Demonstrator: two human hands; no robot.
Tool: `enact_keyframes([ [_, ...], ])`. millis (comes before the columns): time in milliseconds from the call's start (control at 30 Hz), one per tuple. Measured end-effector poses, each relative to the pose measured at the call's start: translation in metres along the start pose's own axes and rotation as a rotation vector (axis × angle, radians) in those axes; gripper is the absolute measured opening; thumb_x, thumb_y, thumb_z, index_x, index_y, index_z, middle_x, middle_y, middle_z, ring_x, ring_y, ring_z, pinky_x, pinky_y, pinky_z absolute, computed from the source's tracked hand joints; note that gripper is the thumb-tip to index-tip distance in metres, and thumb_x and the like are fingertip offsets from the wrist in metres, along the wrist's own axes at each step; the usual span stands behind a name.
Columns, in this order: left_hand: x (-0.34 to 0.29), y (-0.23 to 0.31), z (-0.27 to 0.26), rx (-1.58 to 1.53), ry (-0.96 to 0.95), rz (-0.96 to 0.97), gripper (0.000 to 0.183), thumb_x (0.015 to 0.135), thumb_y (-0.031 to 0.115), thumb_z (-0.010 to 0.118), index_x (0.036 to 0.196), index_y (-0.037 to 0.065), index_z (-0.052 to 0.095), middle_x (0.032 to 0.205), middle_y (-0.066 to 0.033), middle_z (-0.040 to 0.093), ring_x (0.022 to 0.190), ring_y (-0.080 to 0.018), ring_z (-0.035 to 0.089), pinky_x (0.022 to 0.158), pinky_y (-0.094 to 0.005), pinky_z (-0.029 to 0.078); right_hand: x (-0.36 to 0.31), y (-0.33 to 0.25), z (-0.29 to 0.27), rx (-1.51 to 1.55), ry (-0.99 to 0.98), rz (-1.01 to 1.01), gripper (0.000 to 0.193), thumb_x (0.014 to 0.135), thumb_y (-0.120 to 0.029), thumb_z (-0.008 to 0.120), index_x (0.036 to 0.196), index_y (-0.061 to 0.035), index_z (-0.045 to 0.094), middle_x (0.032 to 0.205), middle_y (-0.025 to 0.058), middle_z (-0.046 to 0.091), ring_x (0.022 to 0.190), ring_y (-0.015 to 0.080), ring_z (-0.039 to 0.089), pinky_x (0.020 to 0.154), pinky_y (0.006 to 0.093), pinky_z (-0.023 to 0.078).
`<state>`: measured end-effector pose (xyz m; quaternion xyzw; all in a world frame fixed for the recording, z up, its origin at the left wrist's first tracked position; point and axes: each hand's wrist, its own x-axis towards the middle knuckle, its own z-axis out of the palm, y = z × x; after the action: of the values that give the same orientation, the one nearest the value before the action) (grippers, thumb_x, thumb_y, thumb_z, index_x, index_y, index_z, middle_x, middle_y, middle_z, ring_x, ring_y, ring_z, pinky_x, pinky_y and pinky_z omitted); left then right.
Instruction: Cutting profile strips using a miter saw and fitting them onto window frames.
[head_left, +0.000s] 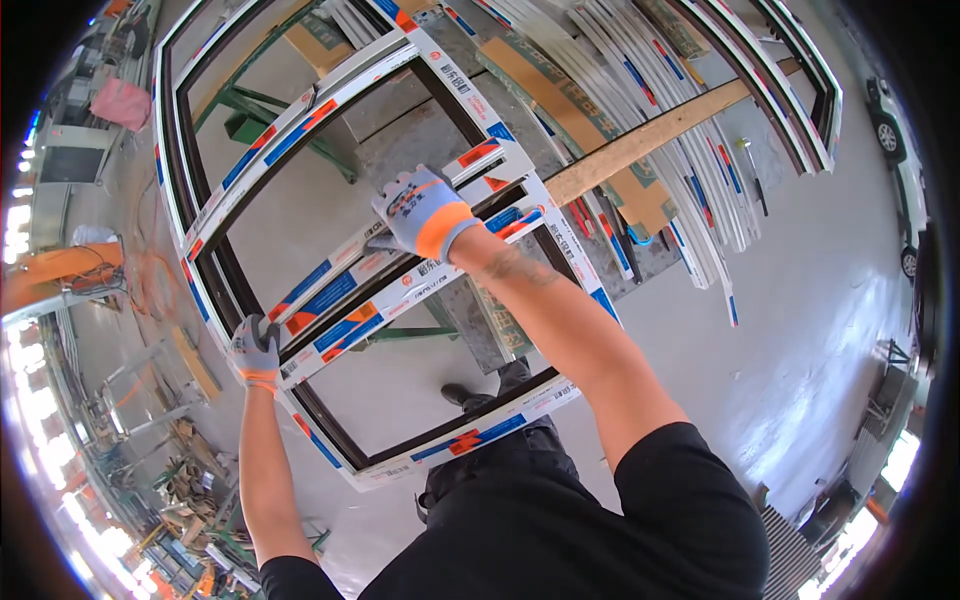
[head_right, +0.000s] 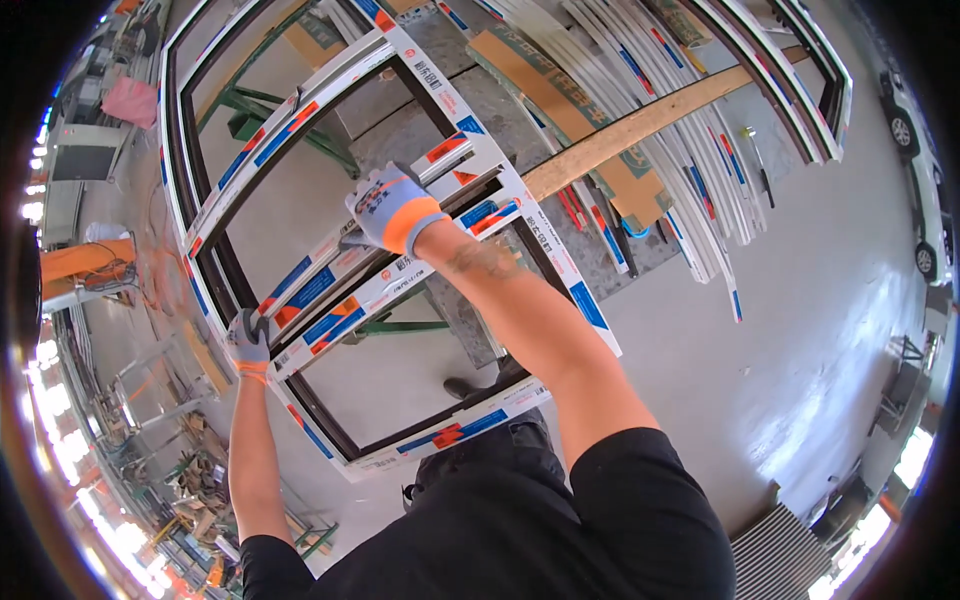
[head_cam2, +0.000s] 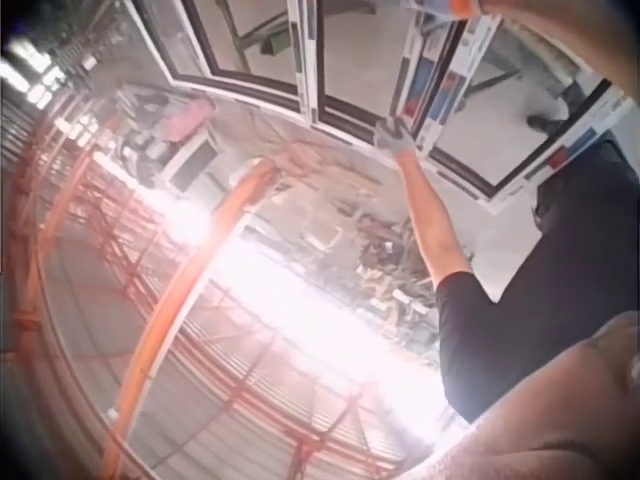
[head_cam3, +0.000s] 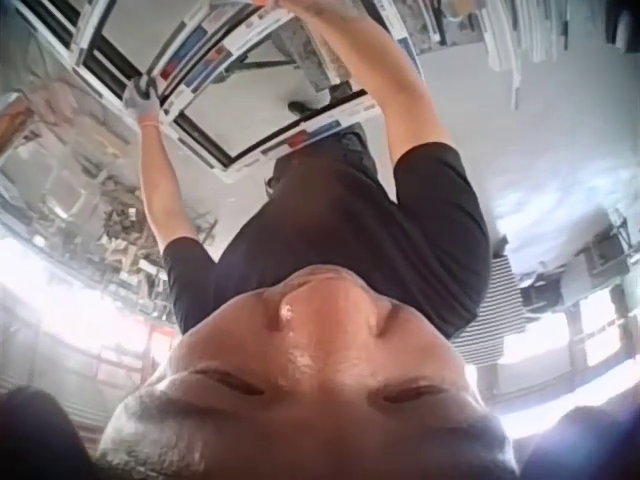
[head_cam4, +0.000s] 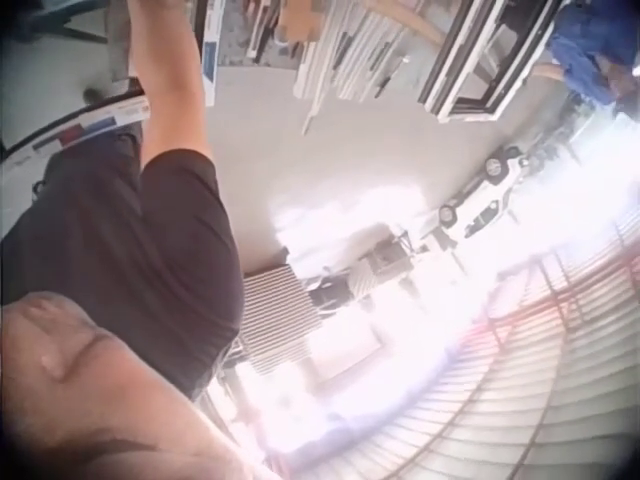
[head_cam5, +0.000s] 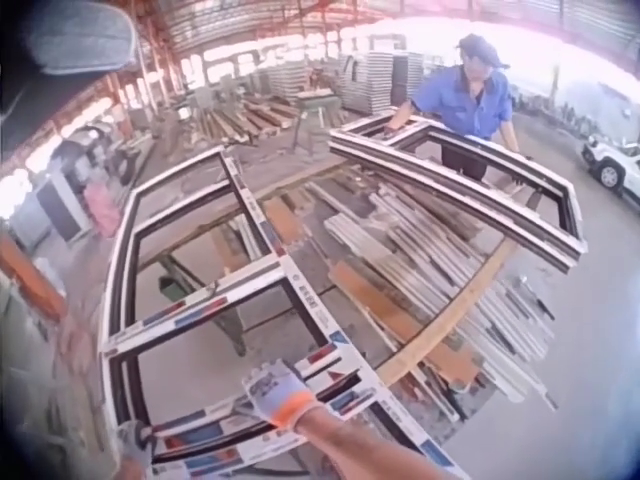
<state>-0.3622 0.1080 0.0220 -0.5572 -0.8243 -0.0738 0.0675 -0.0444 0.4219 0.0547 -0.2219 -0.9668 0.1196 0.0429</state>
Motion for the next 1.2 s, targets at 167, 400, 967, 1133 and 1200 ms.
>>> enact_keyframes([
  [167,0.005,0.009,-0.009,-0.024,0.072,0.001,0.036,0.076,0.022,0.076,0.108,0.009,0.064,0.105,-0.0126,0.068,0.098,-0.0332,0.065,0.088,-0.0421,0.052,0.005,-0.008,-0.006,-0.047,-0.033,0.037,0.056,0.088,-0.063,0.056,0.113,-0.0133,0.067,0.109,0.0098,0.067,0.106,0.0286,0.062,0.095,0.0428,0.044],
  [400,0.01,0.029,-0.023,0.028,0.035,0.003,0.035,0.082,0.038,0.073,0.104,0.011,0.064,0.097,-0.0117,0.068,0.093,-0.0337,0.065,0.082,-0.042,0.052,-0.001,-0.007,0.003,-0.027,-0.051,0.058,0.056,0.089,-0.06,0.057,0.112,-0.0093,0.065,0.107,0.0131,0.068,0.103,0.0332,0.064,0.092,0.0429,0.047],
  [967,0.029,0.149,-0.042,-0.059,-0.218,0.166,0.064,0.065,0.034,0.084,0.118,0.008,0.059,0.103,-0.0132,0.063,0.097,-0.0345,0.061,0.086,-0.042,0.05,-0.056,0.021,-0.001,0.188,0.25,0.112,0.053,0.091,-0.056,0.056,0.101,-0.0057,0.069,0.103,0.0149,0.069,0.097,0.0329,0.065,0.086,0.0416,0.049],
  [1133,0.012,0.122,-0.039,0.021,-0.187,0.103,0.056,0.063,0.039,0.085,0.103,0.01,0.06,0.095,-0.0104,0.063,0.088,-0.0326,0.062,0.076,-0.0422,0.051,-0.162,0.09,-0.009,0.425,0.792,0.412,0.025,0.087,-0.025,0.064,0.103,-0.0043,0.067,0.097,0.0159,0.067,0.091,0.035,0.065,0.078,0.0408,0.052],
  [1200,0.012,0.121,-0.038,0.041,-0.194,0.101,0.056,0.062,0.039,0.085,0.102,0.01,0.06,0.094,-0.0099,0.062,0.086,-0.0323,0.062,0.075,-0.0421,0.051,-0.197,0.146,0.006,0.433,0.477,0.923,0.023,0.091,-0.023,0.058,0.1,-0.0039,0.068,0.097,0.0228,0.068,0.093,0.038,0.067,0.079,0.0458,0.053],
])
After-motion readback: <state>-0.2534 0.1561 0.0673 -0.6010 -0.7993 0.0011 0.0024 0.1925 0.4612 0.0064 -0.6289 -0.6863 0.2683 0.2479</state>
